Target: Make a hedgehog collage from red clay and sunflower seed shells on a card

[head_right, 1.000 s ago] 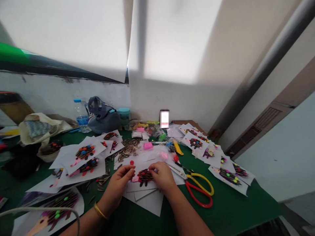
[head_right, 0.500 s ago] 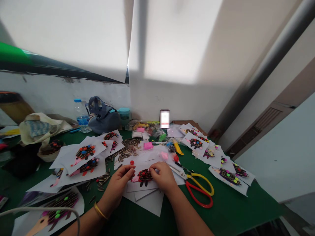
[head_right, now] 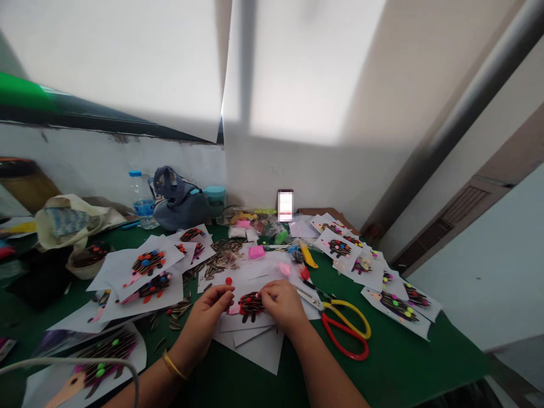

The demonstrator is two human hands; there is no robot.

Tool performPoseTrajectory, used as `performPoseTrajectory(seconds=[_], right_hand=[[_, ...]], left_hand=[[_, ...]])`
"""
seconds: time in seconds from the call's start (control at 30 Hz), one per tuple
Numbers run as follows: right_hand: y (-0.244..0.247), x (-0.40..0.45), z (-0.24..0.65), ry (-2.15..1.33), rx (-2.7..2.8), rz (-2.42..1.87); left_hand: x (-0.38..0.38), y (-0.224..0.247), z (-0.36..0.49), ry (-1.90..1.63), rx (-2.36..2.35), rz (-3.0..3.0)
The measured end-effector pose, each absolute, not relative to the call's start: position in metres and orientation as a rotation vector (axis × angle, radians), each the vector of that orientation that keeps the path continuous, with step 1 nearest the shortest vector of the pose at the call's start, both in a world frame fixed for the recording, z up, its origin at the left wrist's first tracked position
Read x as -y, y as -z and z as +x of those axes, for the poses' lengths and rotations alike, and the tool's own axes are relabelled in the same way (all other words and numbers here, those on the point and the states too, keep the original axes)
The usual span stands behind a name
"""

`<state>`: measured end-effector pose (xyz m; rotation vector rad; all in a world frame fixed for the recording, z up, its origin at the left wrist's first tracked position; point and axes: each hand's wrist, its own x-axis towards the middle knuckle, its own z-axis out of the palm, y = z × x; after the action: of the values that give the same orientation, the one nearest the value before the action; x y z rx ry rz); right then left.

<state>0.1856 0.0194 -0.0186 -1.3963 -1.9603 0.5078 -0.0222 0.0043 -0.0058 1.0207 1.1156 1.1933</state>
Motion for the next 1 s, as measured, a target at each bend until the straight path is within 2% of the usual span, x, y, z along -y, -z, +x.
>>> performPoseTrajectory(seconds=[0.67,1.0], right_hand=[[0.018,-0.018,0.185,-0.458,1.854,-1.344],[0.004,0.004,0.155,-0.464,1.967,-0.824]], left_hand=[[-0.003,0.000,-0.020,-1.208,-1.110,0.939],[0.003,0.004,-0.018,-0.964,-0.959,1.272]])
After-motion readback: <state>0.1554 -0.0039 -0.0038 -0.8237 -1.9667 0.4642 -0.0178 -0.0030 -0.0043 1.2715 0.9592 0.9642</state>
